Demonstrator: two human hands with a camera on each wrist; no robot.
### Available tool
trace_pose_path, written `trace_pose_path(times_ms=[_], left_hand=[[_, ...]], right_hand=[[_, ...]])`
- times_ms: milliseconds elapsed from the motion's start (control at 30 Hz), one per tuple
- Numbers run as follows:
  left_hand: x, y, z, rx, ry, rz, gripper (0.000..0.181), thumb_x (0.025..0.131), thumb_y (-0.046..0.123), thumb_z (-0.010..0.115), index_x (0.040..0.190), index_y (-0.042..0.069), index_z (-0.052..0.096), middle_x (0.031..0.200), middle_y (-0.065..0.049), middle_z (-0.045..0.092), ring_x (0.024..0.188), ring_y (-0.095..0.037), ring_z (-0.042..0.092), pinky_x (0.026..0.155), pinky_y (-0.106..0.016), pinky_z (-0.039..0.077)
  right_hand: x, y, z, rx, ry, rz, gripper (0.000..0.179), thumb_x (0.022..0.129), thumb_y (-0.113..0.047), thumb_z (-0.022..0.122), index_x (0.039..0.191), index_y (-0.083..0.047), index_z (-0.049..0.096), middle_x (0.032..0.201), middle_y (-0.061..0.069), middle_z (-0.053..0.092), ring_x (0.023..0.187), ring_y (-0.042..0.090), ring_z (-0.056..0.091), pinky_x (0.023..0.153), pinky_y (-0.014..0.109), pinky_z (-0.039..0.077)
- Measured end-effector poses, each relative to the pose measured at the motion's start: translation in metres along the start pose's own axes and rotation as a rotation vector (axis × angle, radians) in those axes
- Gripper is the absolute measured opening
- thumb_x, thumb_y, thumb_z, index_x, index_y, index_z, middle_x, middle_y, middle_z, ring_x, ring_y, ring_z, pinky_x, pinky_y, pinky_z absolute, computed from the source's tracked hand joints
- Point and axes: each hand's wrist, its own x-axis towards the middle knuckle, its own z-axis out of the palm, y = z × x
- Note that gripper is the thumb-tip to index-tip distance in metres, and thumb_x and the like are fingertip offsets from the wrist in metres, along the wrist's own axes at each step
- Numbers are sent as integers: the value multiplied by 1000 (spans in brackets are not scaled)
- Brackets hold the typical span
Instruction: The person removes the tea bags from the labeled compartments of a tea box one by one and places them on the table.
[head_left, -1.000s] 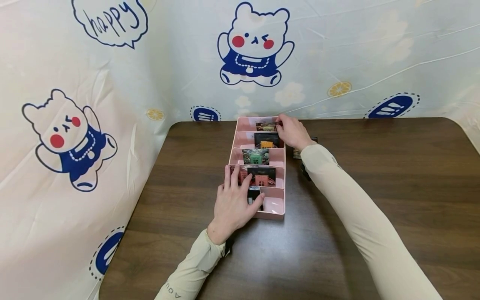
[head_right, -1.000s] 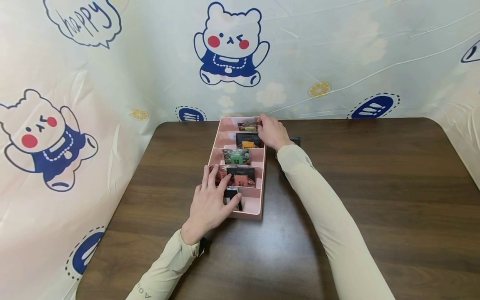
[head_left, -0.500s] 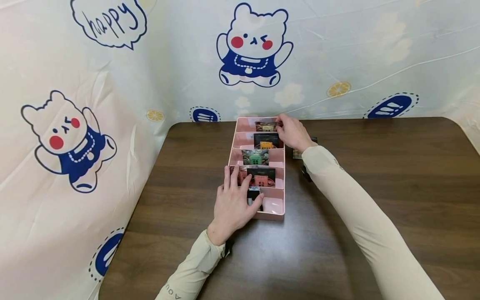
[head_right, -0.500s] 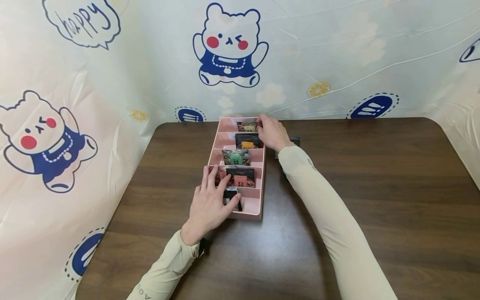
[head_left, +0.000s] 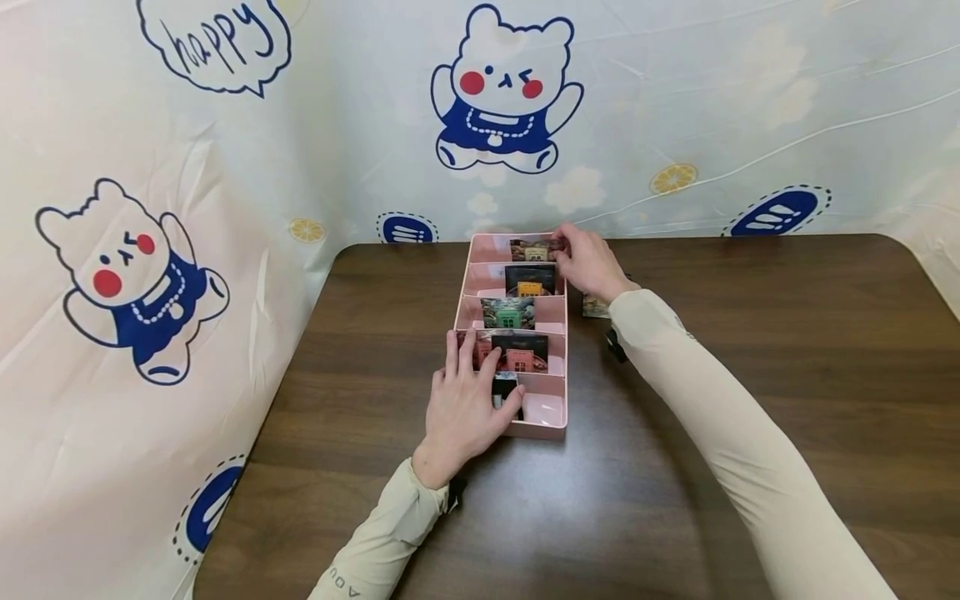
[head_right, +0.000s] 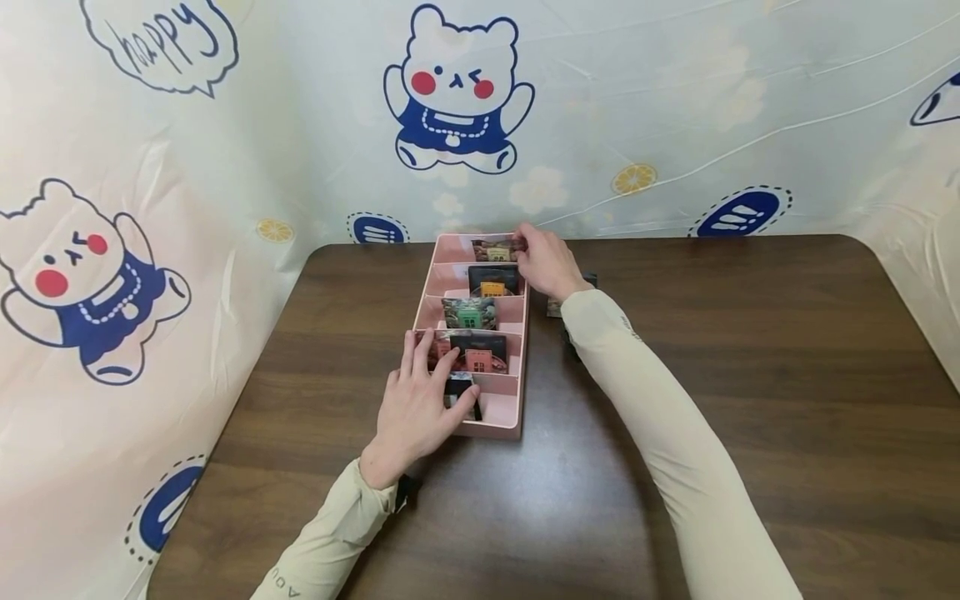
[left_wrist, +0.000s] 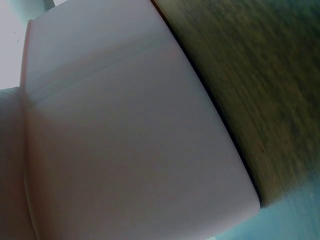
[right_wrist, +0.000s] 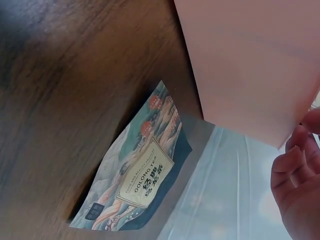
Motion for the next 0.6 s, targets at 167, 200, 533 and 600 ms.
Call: trace_pose_path(times_ms=[167, 200, 533, 600], left_hand=[[1, 0, 0, -5, -4, -3, 65, 87, 61, 48, 137, 19, 54, 156, -13, 28, 149, -39, 14, 96, -58, 42], [1, 0, 0, -6, -5, -3, 65, 87, 61, 47, 137, 19, 54, 156, -13, 28, 149, -39, 14, 96, -58, 42], [-1, -1, -1, -14, -6, -7, 65, 88, 61, 48, 137, 20, 54, 157, -12, 27, 149, -38, 12, 96, -58, 41], [-1, -1, -2, -12, -3, -6, 65, 87, 61, 48, 137, 20, 54, 157, -12, 27, 149, -38, 12, 96, -58, 42]], right_hand=[[0, 1, -4, 25, 19, -6, 22, 97, -13, 51, 118, -8, 56, 105, 11, 66, 90, 27, 61, 82, 43, 47], [0, 2, -5, 29, 25, -8, 21, 97, -13, 52, 117, -8, 56, 106, 11, 66, 91, 27, 61, 82, 44, 47], [0, 0, -6, 87, 61, -18, 23, 98, -17, 53, 120, -9, 55, 110, 11, 65, 89, 26, 61, 77, 41, 46], [0, -1, -6, 106, 76, -20, 24, 99, -17, 51, 122, -10, 55, 110, 11, 65, 84, 25, 60, 71, 39, 45]])
